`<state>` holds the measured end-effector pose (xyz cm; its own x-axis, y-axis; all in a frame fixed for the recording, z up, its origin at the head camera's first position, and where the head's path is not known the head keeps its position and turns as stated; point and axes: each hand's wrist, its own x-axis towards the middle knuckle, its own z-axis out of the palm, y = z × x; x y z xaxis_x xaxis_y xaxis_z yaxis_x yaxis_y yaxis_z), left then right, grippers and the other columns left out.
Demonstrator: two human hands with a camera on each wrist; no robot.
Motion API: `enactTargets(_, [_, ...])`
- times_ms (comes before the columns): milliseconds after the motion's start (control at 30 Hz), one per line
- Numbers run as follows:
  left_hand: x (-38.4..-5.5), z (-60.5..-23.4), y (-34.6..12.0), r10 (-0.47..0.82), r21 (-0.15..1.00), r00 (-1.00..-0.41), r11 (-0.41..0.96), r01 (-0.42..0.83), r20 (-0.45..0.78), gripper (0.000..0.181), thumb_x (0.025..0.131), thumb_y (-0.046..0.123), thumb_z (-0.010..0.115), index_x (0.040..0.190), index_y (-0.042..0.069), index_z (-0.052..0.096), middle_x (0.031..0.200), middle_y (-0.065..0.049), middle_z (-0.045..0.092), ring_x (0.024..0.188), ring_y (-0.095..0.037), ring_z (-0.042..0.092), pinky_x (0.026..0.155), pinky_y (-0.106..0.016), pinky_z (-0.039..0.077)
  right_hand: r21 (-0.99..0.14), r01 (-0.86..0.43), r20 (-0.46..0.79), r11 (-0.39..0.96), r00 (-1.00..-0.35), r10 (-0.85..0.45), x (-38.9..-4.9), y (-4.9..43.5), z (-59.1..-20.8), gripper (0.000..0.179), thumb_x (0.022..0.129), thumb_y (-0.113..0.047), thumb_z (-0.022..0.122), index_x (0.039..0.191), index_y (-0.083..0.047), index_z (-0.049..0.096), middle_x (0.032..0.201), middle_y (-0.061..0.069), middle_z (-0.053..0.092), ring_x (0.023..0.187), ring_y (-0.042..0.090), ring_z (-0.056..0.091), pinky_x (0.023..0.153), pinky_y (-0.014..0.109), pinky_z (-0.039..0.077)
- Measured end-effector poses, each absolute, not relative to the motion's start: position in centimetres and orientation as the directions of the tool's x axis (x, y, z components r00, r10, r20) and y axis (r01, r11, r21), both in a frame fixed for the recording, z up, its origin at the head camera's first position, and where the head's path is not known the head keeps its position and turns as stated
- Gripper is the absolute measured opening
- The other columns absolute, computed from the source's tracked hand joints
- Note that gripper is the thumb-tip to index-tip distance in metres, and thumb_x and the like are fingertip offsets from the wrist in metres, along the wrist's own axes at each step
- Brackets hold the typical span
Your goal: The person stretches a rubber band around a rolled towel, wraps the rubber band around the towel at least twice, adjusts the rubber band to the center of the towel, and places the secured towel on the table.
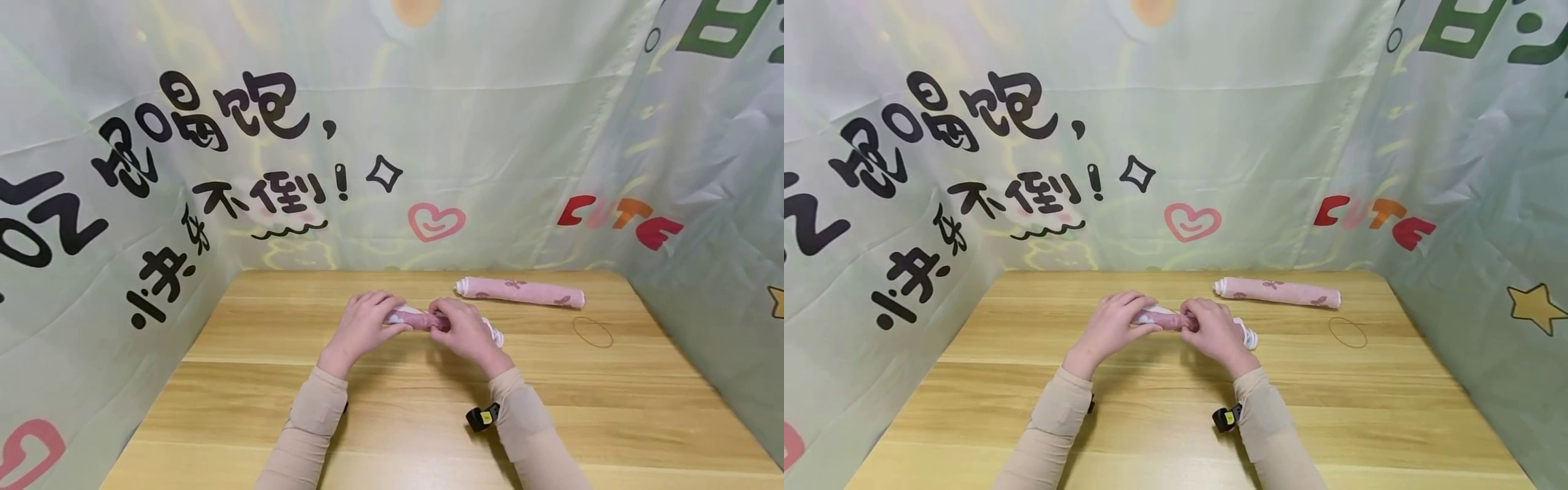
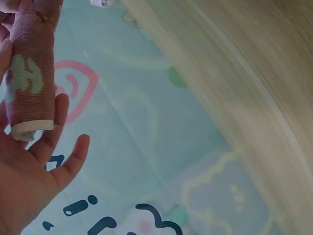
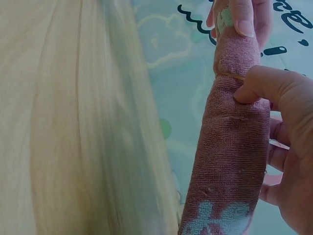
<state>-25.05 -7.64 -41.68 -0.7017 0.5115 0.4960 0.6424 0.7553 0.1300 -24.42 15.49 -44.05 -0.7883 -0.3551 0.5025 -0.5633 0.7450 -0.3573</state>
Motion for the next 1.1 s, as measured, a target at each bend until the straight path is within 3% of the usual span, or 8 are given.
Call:
enactTargets(167, [-25.0, -41.6, -7.7, 0.499, 0.124, -0.729, 0.780, 0.613, 0.468, 0.044, 0.081, 0.047, 0.074, 0.116, 0.020, 0.069, 0.111, 0.001, 0.069, 0.102, -0.023, 0.064, 0.081, -0.044, 0.050, -0.342, -0.590, 0.528, 0.731, -0.765, -0.370, -24.4, 15.3, -44.4, 0.026, 0.075, -0.012, 0.076, 0.097, -0.016, 0.064, 0.091, 0.000, 0.066, 0.082, 0.015, 0.060, 0.079, 0.041, 0.048])
enactTargets(300, [-25.1, -41.6, -7.8, 0.514, 0.102, -0.707, 0.770, 0.630, 0.487, 0.037, 0.081, 0.038, 0.077, 0.111, 0.018, 0.070, 0.108, 0.001, 0.069, 0.100, -0.022, 0.064, 0.081, -0.044, 0.050, -0.353, -0.597, 0.525, 0.720, -0.764, -0.376, -24.4, 15.2, -44.5, 0.026, 0.077, -0.011, 0.077, 0.099, -0.015, 0.063, 0.096, 0.001, 0.067, 0.089, 0.019, 0.063, 0.086, 0.048, 0.048])
enactTargets(433, [-25.2, -41.7, -7.8, 0.534, 0.059, -0.671, 0.758, 0.649, 0.515, 0.028, 0.081, 0.030, 0.078, 0.106, 0.019, 0.071, 0.106, 0.002, 0.068, 0.098, -0.021, 0.064, 0.083, -0.044, 0.049, -0.350, -0.624, 0.547, 0.699, -0.741, -0.389, -24.4, 15.2, -44.5, 0.025, 0.078, -0.013, 0.076, 0.099, -0.015, 0.063, 0.097, 0.001, 0.066, 0.092, 0.020, 0.061, 0.086, 0.048, 0.048])
enactTargets(600, [-25.4, -41.9, -7.8, 0.562, 0.001, -0.586, 0.722, 0.692, 0.584, 0.023, 0.080, 0.027, 0.079, 0.101, 0.022, 0.071, 0.104, 0.003, 0.067, 0.098, -0.020, 0.062, 0.086, -0.043, 0.048, -0.385, -0.650, 0.575, 0.655, -0.724, -0.381, -24.3, 15.1, -44.3, 0.011, 0.087, -0.019, 0.070, 0.095, -0.016, 0.063, 0.105, 0.002, 0.063, 0.102, 0.021, 0.056, 0.090, 0.045, 0.047])
enactTargets(700, [-25.5, -41.9, -7.7, 0.581, -0.040, -0.513, 0.686, 0.727, 0.632, 0.021, 0.080, 0.024, 0.081, 0.099, 0.022, 0.071, 0.102, 0.003, 0.067, 0.098, -0.019, 0.062, 0.088, -0.042, 0.048, -0.436, -0.641, 0.576, 0.632, -0.738, -0.351, -24.3, 14.8, -44.0, 0.006, 0.092, -0.021, 0.066, 0.092, -0.016, 0.063, 0.102, 0.002, 0.063, 0.100, 0.019, 0.055, 0.088, 0.042, 0.047])
enactTargets(833, [-25.5, -42.0, -7.5, 0.602, -0.115, -0.428, 0.658, 0.744, 0.674, 0.021, 0.078, 0.022, 0.083, 0.095, 0.022, 0.071, 0.098, 0.004, 0.067, 0.096, -0.019, 0.061, 0.087, -0.040, 0.048, -0.505, -0.598, 0.531, 0.623, -0.784, -0.322, -24.1, 14.4, -43.7, 0.009, 0.094, -0.021, 0.065, 0.089, -0.014, 0.060, 0.096, 0.001, 0.059, 0.092, 0.015, 0.053, 0.082, 0.037, 0.049])
enactTargets(1100, [-25.5, -42.2, -6.9, 0.629, -0.202, -0.335, 0.626, 0.753, 0.702, 0.017, 0.081, 0.023, 0.080, 0.096, 0.023, 0.073, 0.097, 0.006, 0.067, 0.094, -0.016, 0.060, 0.087, -0.037, 0.049, -0.590, -0.458, 0.378, 0.665, -0.884, -0.274, -23.7, 14.1, -43.0, 0.009, 0.092, -0.016, 0.065, 0.087, -0.012, 0.058, 0.090, 0.002, 0.053, 0.086, 0.013, 0.048, 0.077, 0.031, 0.048])
